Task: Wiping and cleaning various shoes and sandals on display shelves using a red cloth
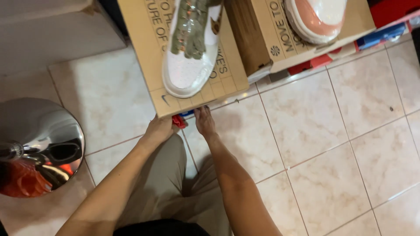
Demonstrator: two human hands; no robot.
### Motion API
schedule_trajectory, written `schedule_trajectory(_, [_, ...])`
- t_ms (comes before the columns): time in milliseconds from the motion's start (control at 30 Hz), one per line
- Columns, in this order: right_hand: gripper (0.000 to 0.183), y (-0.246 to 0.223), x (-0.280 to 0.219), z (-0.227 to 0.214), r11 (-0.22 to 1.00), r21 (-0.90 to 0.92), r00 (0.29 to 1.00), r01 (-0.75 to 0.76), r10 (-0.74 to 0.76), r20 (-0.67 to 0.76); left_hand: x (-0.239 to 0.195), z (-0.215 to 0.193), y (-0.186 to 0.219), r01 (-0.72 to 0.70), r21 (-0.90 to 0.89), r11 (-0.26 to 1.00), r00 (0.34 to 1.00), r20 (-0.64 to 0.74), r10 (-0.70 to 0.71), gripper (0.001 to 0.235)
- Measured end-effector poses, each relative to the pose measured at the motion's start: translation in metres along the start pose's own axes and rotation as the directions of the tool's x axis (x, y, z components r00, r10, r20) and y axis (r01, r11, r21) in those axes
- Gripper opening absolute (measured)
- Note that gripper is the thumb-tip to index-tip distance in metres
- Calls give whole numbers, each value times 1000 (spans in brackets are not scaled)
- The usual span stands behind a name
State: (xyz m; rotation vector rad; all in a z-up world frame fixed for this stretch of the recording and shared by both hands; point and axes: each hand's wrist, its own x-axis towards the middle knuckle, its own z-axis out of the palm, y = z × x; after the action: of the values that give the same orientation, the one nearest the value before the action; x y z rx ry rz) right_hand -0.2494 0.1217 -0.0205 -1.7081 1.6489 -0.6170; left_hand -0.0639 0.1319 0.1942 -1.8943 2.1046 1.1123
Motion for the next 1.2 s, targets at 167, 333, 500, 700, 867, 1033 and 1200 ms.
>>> schedule_trajectory(167, [51,15,-21,13,990,92,993,-104,99,61,12,55,-23,-5,-21,1000,1000,23,5,44])
schedule_trajectory(333, [52,8,-19,9,987,108,991,-122,115,68,22,69,-27,15,-27,1000,999,31,-14,51])
schedule_trajectory(500, [56,13,-12,15,989,88,992,-117,113,52,29,76,-35,30,-3,1000,999,24,-30,48])
schedule_trajectory(700, [47,4,-2,1,996,51,995,-76,72,74,27,61,-23,71,-90,993,997,3,-71,62])
schedule_trajectory(867, [46,7,-5,-16,1000,-29,989,3,1,145,14,41,-2,66,-165,984,996,-43,-74,78])
schedule_trajectory(1033, [62,-44,-63,-90,999,-2,980,-38,38,196,-24,40,23,180,-459,870,971,-60,-232,92])
schedule_trajectory(1200, [47,-41,-142,-92,935,316,987,-158,157,27,-67,80,41,62,-710,702,898,-268,-350,83])
